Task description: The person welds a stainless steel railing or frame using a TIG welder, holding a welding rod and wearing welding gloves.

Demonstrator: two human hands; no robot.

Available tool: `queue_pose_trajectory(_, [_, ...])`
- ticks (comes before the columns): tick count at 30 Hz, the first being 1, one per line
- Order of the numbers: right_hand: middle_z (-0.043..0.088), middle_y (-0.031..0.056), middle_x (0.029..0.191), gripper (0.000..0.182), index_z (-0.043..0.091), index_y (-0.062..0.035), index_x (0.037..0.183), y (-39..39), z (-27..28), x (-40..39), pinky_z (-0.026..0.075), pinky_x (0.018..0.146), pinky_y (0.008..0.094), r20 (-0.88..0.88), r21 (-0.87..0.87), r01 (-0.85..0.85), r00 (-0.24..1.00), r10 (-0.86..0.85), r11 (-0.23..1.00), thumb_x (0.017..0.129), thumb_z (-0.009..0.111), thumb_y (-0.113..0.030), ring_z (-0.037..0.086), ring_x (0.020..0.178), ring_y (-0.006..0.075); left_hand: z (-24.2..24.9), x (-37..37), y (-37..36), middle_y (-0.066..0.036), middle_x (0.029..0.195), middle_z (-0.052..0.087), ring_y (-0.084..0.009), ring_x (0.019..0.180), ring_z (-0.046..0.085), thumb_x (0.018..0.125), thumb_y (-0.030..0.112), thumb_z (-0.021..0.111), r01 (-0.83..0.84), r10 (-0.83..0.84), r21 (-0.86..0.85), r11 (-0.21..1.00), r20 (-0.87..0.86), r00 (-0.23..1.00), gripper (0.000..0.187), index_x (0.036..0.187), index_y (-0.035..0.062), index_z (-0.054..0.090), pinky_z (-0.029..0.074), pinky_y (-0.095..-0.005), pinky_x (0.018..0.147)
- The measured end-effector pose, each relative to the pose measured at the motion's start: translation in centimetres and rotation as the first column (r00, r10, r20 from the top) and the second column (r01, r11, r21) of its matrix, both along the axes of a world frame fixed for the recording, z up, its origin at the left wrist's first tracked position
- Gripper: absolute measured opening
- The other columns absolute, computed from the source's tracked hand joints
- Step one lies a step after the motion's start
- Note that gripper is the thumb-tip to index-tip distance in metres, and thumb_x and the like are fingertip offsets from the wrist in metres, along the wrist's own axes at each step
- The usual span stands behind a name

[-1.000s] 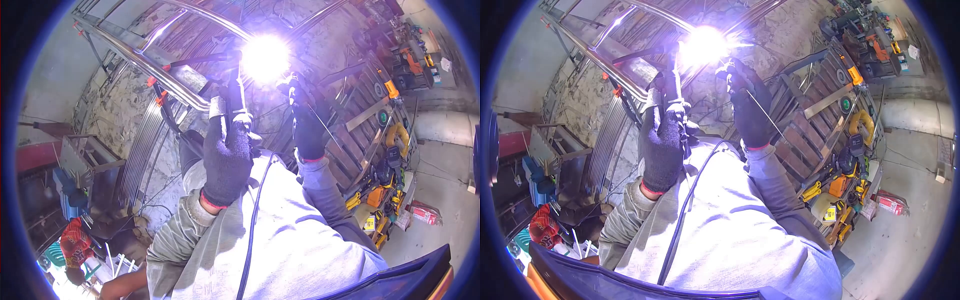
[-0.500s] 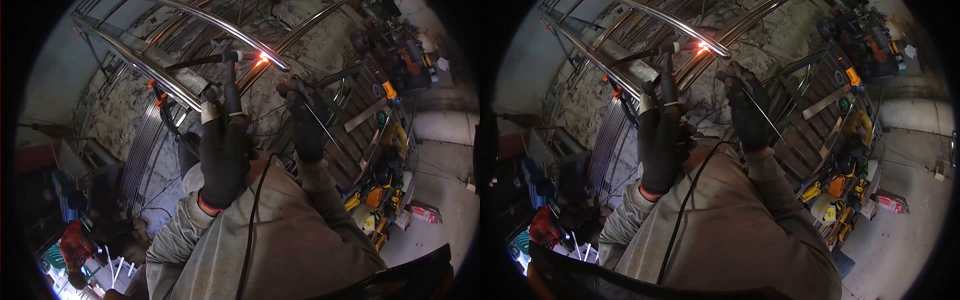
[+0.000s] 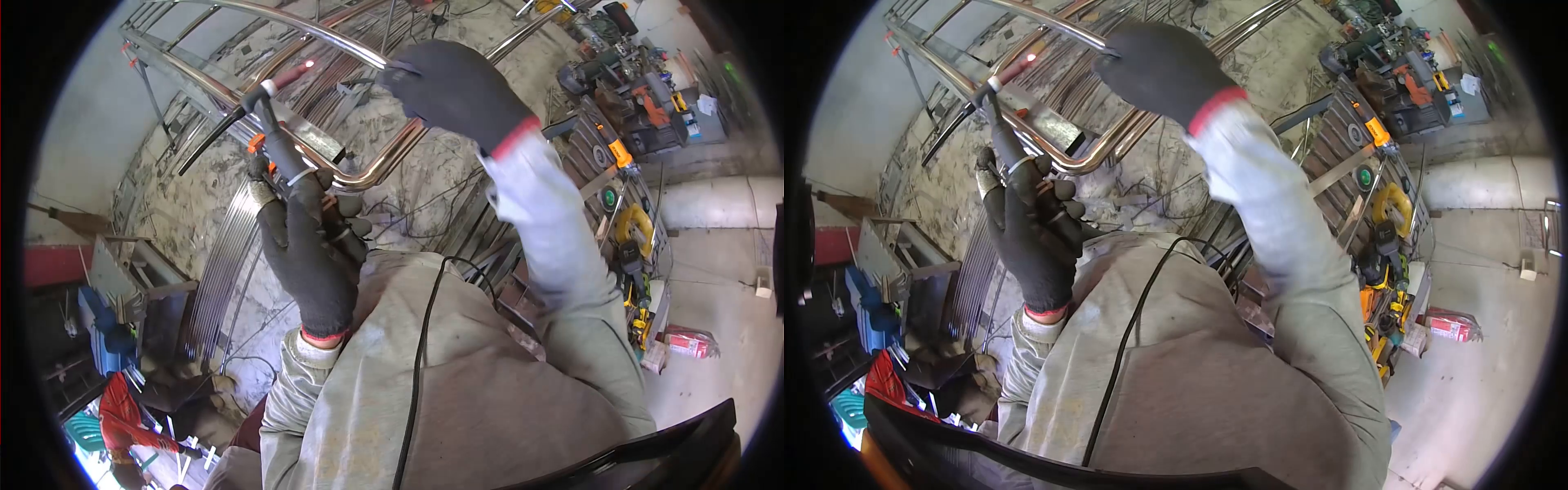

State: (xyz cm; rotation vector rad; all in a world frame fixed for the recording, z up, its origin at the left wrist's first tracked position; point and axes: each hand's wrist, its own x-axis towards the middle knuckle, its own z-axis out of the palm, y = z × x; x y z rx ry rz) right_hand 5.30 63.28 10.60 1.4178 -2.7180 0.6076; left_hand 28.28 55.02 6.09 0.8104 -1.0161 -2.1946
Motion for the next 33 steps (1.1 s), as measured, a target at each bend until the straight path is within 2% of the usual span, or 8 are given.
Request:
queue_pose_trajectory(4, [0.072,0.0052,0.078,0.030,0.076,-0.0063,0.105,-2.6,2.0,0.3,0.054,0.064,0.0321,0.140,0.298,0.090,0.981,-0.136,0.950,0.106,0.067,-0.035,0.070,0.069,0.0123,-0.3,0.4,-0.9,-0.014,0.111,0.073,-0.0165,0.076,0.071,0.109,0.025,0.063,-0.092,0.090,-0.035,0.995,-0.046,0.995,0.036,0.133,0.0005,0.053,0.059,-0.0293,0.057])
queue_pose_trajectory(8, [0.074,0.0095,0.082,0.035,0.075,-0.0054,0.113,5.2,-1.0,3.1,0.058,0.072,0.0388,0.419,-0.298,0.172,0.907,-0.034,0.939,0.103,0.068,-0.037,0.072,0.073,0.0230,-2.1,2.2,-2.5,-0.014,0.107,0.073,-0.0195,0.075,0.070,0.111,0.030,0.059,-0.064,0.068,0.049,0.997,-0.082,0.994,0.035,0.129,-0.0001,0.060,0.059,-0.0321,0.060])
queue_pose_trajectory(14, [0.072,0.0138,0.120,0.039,0.066,-0.0040,0.126,17.6,-19.2,3.8,0.057,0.082,0.0344,0.681,-0.494,0.869,0.359,0.638,0.038,0.112,0.060,-0.039,0.067,0.091,0.0203,-3.4,4.0,-6.2,-0.015,0.103,0.073,-0.0268,0.078,0.069,0.115,0.035,0.052,0.289,-0.041,0.412,0.864,-0.515,0.856,0.043,0.135,-0.0018,0.061,0.058,-0.0379,0.059])
queue_pose_trajectory(18, [0.073,0.0119,0.113,0.038,0.066,-0.0034,0.125,19.5,-22.5,4.7,0.058,0.081,0.0349,0.836,-0.309,0.947,0.315,0.450,-0.088,0.112,0.060,-0.039,0.069,0.088,0.0213,-5.2,4.8,-8.9,-0.014,0.114,0.066,-0.0252,0.079,0.065,0.117,0.032,0.048,0.479,-0.187,0.324,0.816,-0.636,0.749,0.057,0.163,0.0021,0.034,0.057,-0.0376,0.059])
queue_pose_trajectory(22, [0.079,0.0144,0.104,0.031,0.072,-0.0051,0.127,17.6,-18.4,5.7,0.060,0.077,0.0390,0.823,-0.550,0.743,0.561,0.094,0.382,0.108,0.066,-0.028,0.076,0.086,0.0301,-3.6,4.0,-8.3,-0.016,0.098,0.069,-0.0302,0.077,0.071,0.113,0.037,0.052,0.525,-0.177,0.326,0.786,-0.695,0.697,0.041,0.133,0.0006,0.056,0.049,-0.0310,0.047])
queue_pose_trajectory(24, [0.071,0.0091,0.090,0.028,0.071,0.0000,0.119,15.5,-13.5,6.9,0.056,0.075,0.0351,0.250,-0.370,0.262,0.952,-0.176,0.891,0.108,0.064,-0.025,0.070,0.082,0.0218,-3.8,4.1,-8.2,-0.014,0.107,0.059,-0.0207,0.079,0.058,0.115,0.029,0.048,0.399,-0.111,0.325,0.858,-0.640,0.760,0.065,0.169,0.0001,0.026,0.049,-0.0353,0.053])
queue_pose_trajectory(30, [0.073,0.0118,0.089,0.025,0.074,-0.0119,0.109,9.9,-5.8,9.9,0.058,0.073,0.0468,0.082,0.072,-0.021,0.997,0.015,0.997,0.084,0.075,-0.016,0.074,0.085,0.0344,-4.0,3.6,-4.8,-0.037,0.146,0.060,-0.0226,0.067,0.060,0.104,0.027,0.064,0.113,-0.099,0.038,0.993,-0.255,0.962,0.074,0.164,-0.0044,0.036,0.051,-0.0315,0.057])
queue_pose_trajectory(33, [0.072,0.0101,0.083,0.024,0.074,-0.0144,0.107,7.8,-4.7,10.4,0.057,0.069,0.0474,0.059,0.167,-0.075,0.996,0.066,0.983,0.084,0.075,-0.017,0.074,0.078,0.0339,-2.5,2.8,-3.2,-0.036,0.132,0.068,-0.0232,0.072,0.065,0.101,0.026,0.066,0.435,-0.254,0.204,0.877,-0.571,0.780,0.073,0.159,-0.0114,0.040,0.052,-0.0308,0.059])
